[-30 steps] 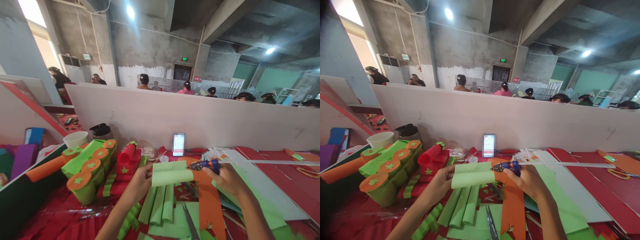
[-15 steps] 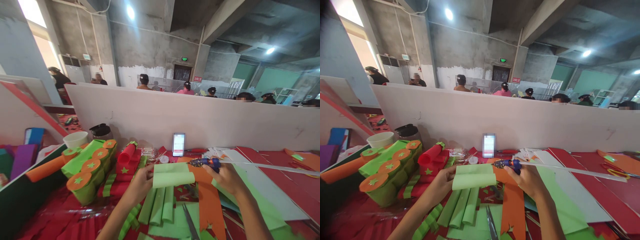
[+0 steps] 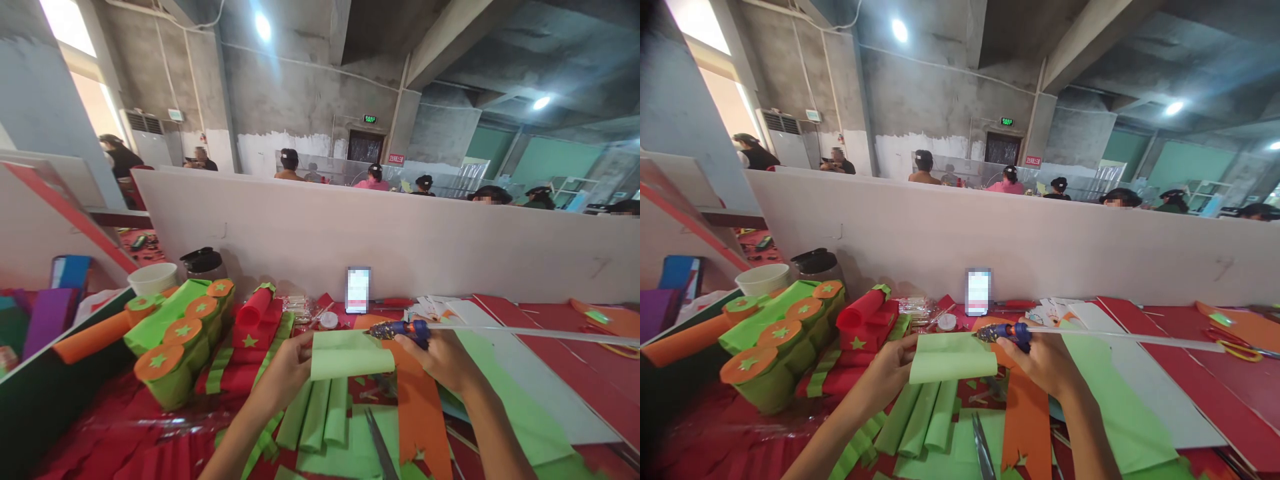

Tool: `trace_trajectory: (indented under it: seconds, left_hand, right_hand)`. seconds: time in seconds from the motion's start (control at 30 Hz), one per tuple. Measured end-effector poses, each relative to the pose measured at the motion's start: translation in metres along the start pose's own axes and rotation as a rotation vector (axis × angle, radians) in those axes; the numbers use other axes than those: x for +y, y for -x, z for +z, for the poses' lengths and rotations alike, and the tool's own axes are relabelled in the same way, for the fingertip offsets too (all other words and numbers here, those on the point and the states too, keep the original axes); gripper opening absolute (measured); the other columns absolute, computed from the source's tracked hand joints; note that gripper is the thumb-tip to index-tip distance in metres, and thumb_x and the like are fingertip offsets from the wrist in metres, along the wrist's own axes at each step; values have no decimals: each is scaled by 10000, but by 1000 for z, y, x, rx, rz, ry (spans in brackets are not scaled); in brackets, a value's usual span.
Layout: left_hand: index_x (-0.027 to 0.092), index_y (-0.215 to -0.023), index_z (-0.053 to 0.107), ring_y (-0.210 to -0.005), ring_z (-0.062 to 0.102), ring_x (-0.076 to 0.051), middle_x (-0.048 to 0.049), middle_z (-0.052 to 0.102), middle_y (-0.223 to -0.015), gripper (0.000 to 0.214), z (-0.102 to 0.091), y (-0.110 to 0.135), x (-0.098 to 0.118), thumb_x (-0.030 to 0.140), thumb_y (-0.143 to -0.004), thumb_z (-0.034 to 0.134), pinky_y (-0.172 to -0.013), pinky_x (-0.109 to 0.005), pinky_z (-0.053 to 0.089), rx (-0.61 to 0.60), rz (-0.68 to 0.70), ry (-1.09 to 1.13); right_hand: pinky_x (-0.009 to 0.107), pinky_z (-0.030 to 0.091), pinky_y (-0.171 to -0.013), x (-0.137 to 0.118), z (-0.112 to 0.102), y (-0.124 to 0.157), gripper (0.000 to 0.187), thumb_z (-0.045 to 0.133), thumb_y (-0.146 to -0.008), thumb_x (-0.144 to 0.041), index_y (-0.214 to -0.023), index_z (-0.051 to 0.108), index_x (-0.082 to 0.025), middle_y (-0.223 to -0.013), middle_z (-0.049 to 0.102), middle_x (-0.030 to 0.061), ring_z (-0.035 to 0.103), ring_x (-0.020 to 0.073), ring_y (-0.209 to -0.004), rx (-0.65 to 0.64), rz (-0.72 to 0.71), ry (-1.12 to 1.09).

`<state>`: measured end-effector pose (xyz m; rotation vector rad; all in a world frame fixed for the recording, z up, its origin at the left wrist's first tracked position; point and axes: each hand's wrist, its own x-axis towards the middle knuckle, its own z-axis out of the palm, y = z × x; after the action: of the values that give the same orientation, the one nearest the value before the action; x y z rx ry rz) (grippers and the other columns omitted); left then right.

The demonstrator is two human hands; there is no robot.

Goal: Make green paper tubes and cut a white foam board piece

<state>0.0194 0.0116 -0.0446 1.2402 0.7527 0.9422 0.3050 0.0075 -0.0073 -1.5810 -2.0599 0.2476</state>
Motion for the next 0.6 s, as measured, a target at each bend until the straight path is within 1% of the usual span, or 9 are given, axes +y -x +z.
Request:
trace_trajectory:
  seconds: [0.13,0.27,0.4,0.5,0.6]
  left_hand:
    - [143,-1216,654,-855,732,-292,-98,779,-902,503,1,-2,-4,243,-736,766,-751,-343,566,-13,35,-29]
    - [151,-1175,682,-888,723,-285,-92,777,-937,461,2,-3,-8,230,-730,770,-792,-328,548,-25,67,-45]
    - [152,-1139,701,-881,720,-279,-90,774,-940,415,6,-3,-9,239,-738,759,-765,-306,540,-24,67,-51]
    - [149,-1123,706,-838,722,-276,-86,776,-898,425,9,-4,-8,221,-710,773,-711,-292,537,-26,56,-68]
    - [138,-1098,712,-781,723,-268,-85,773,-840,408,13,-4,-8,196,-699,767,-675,-287,530,-19,50,-89]
  right_hand:
    - [328,434,-678,-9,3,-2,358,464,-927,-520,-769,607,-232,-767,664,24,608,213,-706,-40,-39,-14]
    - [315,433,-684,-12,6,-2,343,485,-916,-523,-775,594,-231,-756,649,14,607,207,-703,-56,-28,-26]
    - [301,437,-672,-21,6,0,327,496,-908,-533,-800,576,-234,-723,626,-3,600,201,-689,-49,-30,-44]
    - [290,438,-663,-30,6,1,309,492,-918,-507,-815,591,-234,-737,631,3,601,198,-697,-54,-67,-59]
    - [277,419,-624,-34,8,1,304,503,-916,-485,-782,596,-229,-711,619,-1,576,180,-649,-51,-86,-53]
